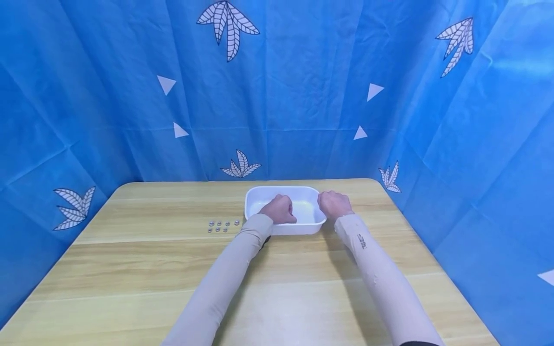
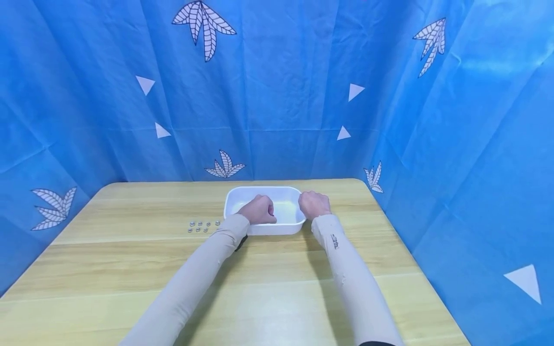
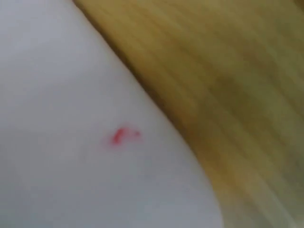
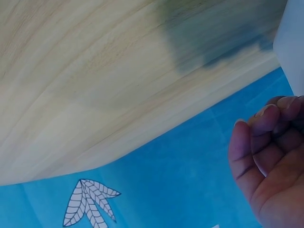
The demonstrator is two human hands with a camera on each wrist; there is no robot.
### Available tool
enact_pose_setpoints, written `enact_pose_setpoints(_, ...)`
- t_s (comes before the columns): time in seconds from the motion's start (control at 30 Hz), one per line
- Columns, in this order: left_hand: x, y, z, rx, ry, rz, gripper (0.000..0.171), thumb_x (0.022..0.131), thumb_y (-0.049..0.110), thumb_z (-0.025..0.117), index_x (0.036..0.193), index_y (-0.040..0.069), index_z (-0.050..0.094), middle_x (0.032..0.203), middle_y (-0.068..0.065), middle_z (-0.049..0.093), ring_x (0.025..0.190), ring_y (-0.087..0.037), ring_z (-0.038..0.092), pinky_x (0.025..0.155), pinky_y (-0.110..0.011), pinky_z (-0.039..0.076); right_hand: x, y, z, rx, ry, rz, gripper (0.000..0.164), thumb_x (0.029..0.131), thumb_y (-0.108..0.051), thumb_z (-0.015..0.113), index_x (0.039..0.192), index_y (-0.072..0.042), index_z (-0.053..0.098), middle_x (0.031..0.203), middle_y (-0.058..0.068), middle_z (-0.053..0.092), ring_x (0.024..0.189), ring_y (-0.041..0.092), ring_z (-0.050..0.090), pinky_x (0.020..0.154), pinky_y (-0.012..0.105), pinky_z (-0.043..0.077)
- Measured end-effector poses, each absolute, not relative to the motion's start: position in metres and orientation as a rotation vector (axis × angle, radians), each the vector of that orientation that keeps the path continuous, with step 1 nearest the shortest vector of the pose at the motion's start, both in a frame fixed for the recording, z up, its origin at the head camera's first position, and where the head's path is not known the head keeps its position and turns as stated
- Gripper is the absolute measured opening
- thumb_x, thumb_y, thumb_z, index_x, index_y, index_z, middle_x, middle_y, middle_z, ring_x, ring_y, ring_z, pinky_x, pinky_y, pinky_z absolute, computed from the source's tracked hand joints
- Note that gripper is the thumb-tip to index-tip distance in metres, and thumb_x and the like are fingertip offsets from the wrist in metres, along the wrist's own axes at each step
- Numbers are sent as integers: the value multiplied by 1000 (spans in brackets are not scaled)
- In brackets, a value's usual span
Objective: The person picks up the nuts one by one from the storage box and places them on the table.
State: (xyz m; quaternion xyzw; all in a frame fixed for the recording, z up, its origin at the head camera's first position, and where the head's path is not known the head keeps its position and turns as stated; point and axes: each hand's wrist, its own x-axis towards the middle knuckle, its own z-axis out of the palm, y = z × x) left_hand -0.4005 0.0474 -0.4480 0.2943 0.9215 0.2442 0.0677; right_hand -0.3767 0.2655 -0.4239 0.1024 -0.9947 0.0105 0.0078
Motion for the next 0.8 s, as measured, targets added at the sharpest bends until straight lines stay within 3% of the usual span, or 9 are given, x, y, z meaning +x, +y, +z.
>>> enact_pose_setpoints(0.3,-392,44,-434,831,2807,697,17,83,17,79,71,10,69,68,-1,64,63,-13,57,64,-24,48,-371,265,-419,336,-3114,7,21,99,-6,49,94,-7,69,79,8,67,67,24,61,62,44,59)
enact_pose_setpoints(0.8,-387,9,-415,915,2806,683,14,84,14,78,73,10,70,75,-1,69,70,-13,58,66,-24,49,-373,263,-420,383,-3121,-86,20,99,-6,51,97,-5,71,79,8,68,65,24,61,60,43,59)
